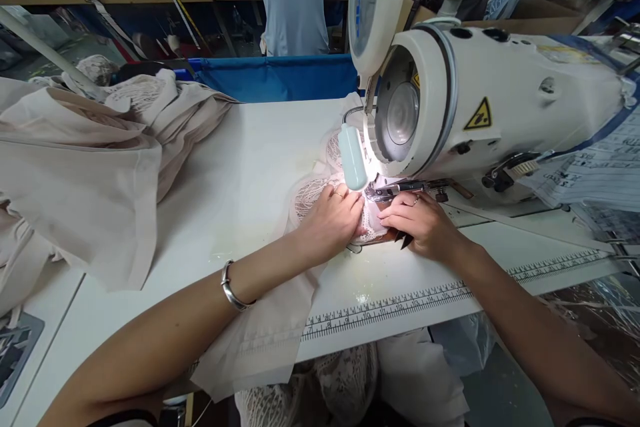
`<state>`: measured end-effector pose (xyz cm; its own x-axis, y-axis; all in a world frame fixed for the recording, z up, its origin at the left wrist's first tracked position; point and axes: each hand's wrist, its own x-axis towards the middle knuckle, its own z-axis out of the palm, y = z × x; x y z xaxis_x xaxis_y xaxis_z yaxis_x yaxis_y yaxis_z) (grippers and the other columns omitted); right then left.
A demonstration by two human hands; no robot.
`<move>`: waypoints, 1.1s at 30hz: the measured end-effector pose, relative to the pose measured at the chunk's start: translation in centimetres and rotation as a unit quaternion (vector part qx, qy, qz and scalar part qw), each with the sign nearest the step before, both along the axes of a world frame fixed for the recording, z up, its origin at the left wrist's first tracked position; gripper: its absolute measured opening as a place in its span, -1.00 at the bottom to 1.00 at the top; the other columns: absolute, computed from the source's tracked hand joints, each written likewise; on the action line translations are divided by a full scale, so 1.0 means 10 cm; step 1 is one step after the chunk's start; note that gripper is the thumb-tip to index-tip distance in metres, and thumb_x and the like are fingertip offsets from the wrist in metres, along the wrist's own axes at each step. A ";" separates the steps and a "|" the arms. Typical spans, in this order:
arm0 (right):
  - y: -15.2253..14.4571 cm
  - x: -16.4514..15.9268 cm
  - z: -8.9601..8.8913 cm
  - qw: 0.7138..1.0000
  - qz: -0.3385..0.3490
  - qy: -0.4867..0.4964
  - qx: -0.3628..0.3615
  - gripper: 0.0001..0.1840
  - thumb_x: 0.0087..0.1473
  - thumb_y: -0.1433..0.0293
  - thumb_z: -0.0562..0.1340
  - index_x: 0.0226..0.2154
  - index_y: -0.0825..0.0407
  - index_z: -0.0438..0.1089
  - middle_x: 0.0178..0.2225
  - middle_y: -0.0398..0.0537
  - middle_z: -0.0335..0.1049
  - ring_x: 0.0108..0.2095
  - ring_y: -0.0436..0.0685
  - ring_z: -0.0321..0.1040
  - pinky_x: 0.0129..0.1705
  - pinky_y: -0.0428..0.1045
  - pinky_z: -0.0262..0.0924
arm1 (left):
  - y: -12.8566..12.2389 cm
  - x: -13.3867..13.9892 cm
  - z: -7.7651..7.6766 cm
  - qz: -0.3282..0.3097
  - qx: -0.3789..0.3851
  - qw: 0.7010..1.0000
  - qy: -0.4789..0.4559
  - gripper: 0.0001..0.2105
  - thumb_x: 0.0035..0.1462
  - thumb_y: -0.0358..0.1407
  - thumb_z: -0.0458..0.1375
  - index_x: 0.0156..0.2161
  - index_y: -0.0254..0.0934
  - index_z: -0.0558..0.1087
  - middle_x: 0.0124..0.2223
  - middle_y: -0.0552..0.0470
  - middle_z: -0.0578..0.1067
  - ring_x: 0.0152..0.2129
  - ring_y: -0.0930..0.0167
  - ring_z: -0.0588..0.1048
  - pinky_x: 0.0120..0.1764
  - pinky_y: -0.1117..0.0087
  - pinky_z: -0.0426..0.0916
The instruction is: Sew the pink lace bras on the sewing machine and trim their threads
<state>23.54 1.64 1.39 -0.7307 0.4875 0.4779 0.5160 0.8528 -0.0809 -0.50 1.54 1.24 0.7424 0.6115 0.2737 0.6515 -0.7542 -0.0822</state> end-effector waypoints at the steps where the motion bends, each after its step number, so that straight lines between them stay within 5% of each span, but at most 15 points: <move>1: -0.01 -0.01 0.01 1.000 0.001 0.002 0.005 -0.78 0.24 0.53 0.20 -0.27 -0.07 0.52 -0.29 -0.14 0.61 -0.25 0.14 0.39 -0.15 0.09 0.25 | 0.00 0.00 0.00 0.009 0.009 1.000 0.004 -0.64 0.42 -0.19 0.01 0.01 -0.51 0.46 -0.03 -0.33 0.53 -0.12 0.06 0.43 -0.15 0.12 0.26; 4: -0.01 -0.02 0.01 1.000 0.003 0.013 0.019 -0.81 0.23 0.54 0.22 -0.25 -0.05 0.52 -0.29 -0.13 0.61 -0.24 0.14 0.40 -0.16 0.08 0.25 | 0.00 0.00 0.01 0.016 0.037 0.999 0.001 -0.69 0.43 -0.29 -0.02 -0.06 -0.51 0.49 -0.07 -0.33 0.53 -0.10 0.07 0.44 -0.06 0.08 0.25; 7: 0.01 -0.01 -0.01 0.999 0.005 0.019 0.035 -0.82 0.22 0.54 0.23 -0.21 0.00 0.53 -0.31 -0.10 0.61 -0.25 0.15 0.40 -0.20 0.08 0.27 | 0.00 0.02 0.03 -0.080 0.019 0.997 -0.013 -0.67 0.41 -0.50 -0.12 -0.19 -0.40 0.51 -0.18 -0.18 0.55 -0.23 0.27 0.46 -0.12 0.22 0.28; 10: 0.02 0.01 -0.03 0.999 0.003 0.006 0.045 -0.77 0.24 0.55 0.18 -0.19 0.00 0.53 -0.22 -0.06 0.63 -0.22 0.16 0.42 -0.21 0.08 0.28 | -0.01 0.04 0.02 -0.154 0.000 0.988 -0.017 -0.65 0.38 -0.57 -0.15 -0.06 -0.40 0.50 -0.19 -0.12 0.57 -0.27 0.33 0.45 -0.20 0.30 0.30; 18: -0.01 0.03 -0.03 1.000 -0.017 0.007 0.013 -0.73 0.23 0.55 0.16 -0.27 -0.07 0.54 -0.35 -0.13 0.59 -0.24 0.14 0.41 -0.18 0.06 0.21 | -0.04 0.01 -0.06 -0.089 -0.027 0.996 -0.012 -0.69 0.32 -0.51 -0.03 0.06 -0.42 0.47 -0.08 -0.20 0.53 -0.20 0.24 0.44 -0.11 0.20 0.30; 33: 0.05 0.03 -0.05 0.998 -0.007 0.018 0.064 -0.58 0.05 0.75 0.03 -0.29 0.05 0.48 -0.14 -0.01 0.64 -0.14 0.19 0.47 -0.17 0.06 0.36 | 0.20 -0.10 0.01 -0.047 -0.107 0.993 -0.024 -0.64 0.38 -0.54 -0.11 0.08 -0.28 0.47 0.00 -0.13 0.54 -0.11 0.28 0.49 0.09 0.13 0.23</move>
<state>23.85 2.14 0.86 -0.7056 0.4301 0.5631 0.5264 0.8502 0.0103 -1.49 3.54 1.33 0.7881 0.5883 0.1812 0.5767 -0.8086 0.1167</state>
